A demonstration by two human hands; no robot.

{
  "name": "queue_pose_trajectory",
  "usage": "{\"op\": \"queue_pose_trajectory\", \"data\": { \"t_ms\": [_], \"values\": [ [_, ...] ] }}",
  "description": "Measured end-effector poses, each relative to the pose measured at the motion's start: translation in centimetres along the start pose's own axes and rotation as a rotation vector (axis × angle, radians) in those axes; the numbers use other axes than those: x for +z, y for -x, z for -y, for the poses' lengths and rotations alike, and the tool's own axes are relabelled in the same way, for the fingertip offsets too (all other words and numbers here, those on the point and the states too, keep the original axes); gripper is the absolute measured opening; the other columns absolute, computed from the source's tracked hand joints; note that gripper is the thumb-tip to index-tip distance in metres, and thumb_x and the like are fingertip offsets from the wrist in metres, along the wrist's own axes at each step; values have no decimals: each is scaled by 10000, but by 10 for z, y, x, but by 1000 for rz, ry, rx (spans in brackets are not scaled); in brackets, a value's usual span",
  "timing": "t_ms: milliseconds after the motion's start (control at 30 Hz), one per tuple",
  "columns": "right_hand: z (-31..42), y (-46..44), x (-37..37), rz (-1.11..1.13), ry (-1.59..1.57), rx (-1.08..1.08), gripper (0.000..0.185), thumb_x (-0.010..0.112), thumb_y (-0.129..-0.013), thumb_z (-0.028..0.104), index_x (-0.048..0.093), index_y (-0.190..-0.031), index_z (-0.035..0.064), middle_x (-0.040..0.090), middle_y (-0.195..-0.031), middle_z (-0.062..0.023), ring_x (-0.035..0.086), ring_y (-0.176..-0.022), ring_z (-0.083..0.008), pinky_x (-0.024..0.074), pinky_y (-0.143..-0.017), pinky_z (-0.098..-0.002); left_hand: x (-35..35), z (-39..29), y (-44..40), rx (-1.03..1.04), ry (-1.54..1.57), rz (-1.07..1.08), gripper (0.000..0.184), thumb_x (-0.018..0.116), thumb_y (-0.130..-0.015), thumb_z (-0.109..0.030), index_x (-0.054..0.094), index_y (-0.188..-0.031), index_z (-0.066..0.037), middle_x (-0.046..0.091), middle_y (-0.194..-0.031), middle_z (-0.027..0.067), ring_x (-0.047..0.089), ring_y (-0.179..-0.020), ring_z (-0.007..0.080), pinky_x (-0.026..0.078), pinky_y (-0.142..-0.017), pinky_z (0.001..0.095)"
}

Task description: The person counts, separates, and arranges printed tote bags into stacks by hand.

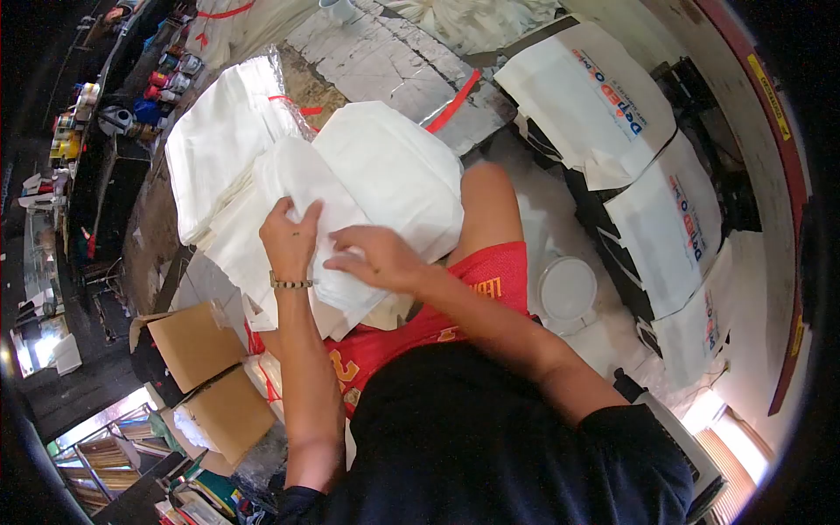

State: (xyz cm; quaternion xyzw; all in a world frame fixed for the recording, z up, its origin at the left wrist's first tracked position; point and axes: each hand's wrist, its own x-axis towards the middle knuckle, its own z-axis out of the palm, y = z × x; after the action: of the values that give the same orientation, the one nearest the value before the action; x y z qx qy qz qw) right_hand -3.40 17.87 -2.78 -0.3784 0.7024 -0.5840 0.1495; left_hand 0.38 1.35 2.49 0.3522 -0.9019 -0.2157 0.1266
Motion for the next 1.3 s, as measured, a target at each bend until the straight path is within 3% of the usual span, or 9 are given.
{"op": "queue_pose_trajectory", "data": {
  "t_ms": [100,167,200,433,533,733,1100,1200,1300],
  "values": [
    [-61,-3,-27,-303,189,28,362,745,-846,335,685,-956,-5,682,-963,-183,648,-889,-347,508,-799,-438,1,33,1,87,-31,-65,457,709,-784,-210,649,-1110,106,692,-919,282,684,-877,354,512,-823,390],
    [-72,-7,-74,-12,760,457,515,786,-762,410,658,-1067,14,622,-1088,-172,578,-1034,-347,453,-909,-480,0,36,3,62,-10,-57,473,709,-782,-204,637,-1127,111,684,-962,295,680,-922,373,512,-846,394],
    [-97,0,-79,5,808,454,520,785,-760,383,636,-1103,22,605,-1138,-175,560,-1076,-345,440,-932,-479,-5,29,5,17,-1,-18,477,704,-784,-196,629,-1141,112,679,-993,303,674,-952,385,511,-863,394],
    [-113,-1,-89,4,748,498,387,766,-786,296,641,-1050,43,600,-1110,-157,553,-1069,-336,437,-894,-484,-11,4,11,95,202,-78,397,627,-814,-87,624,-1200,11,650,-1146,289,629,-1095,422,494,-932,396],
    [-115,4,-87,-73,737,466,328,748,-798,255,643,-1037,56,603,-1073,-145,555,-1049,-333,432,-876,-484,-15,-21,16,146,303,-189,325,588,-829,-49,664,-1145,-40,677,-1084,264,651,-1026,405,505,-889,399],
    [-127,3,-84,-109,707,425,265,724,-814,214,650,-1016,59,608,-1071,-130,560,-1047,-325,434,-877,-474,-8,24,5,74,81,107,251,566,-828,-46,721,-1025,-27,700,-854,197,647,-788,303,500,-757,377],
    [-131,-8,-84,-161,732,481,142,694,-817,192,697,-865,59,636,-1015,-138,588,-1024,-322,457,-879,-466,-5,30,6,82,111,69,254,562,-820,-55,728,-1009,-19,696,-783,182,629,-691,275,502,-755,368],
    [-123,-8,-87,-162,707,394,175,651,-857,197,668,-930,39,641,-1016,-154,610,-980,-352,479,-860,-468,-3,31,5,93,89,66,257,555,-819,-51,737,-998,-17,702,-772,181,644,-711,274,507,-785,380],
    [-110,-6,-71,-151,-150,195,235,606,-893,204,609,-1025,9,643,-1007,-186,629,-914,-390,506,-823,-463,-1,26,2,-8,87,79,247,603,-825,-122,743,-992,-6,710,-824,207,671,-771,292,511,-819,393]
  ]
}}
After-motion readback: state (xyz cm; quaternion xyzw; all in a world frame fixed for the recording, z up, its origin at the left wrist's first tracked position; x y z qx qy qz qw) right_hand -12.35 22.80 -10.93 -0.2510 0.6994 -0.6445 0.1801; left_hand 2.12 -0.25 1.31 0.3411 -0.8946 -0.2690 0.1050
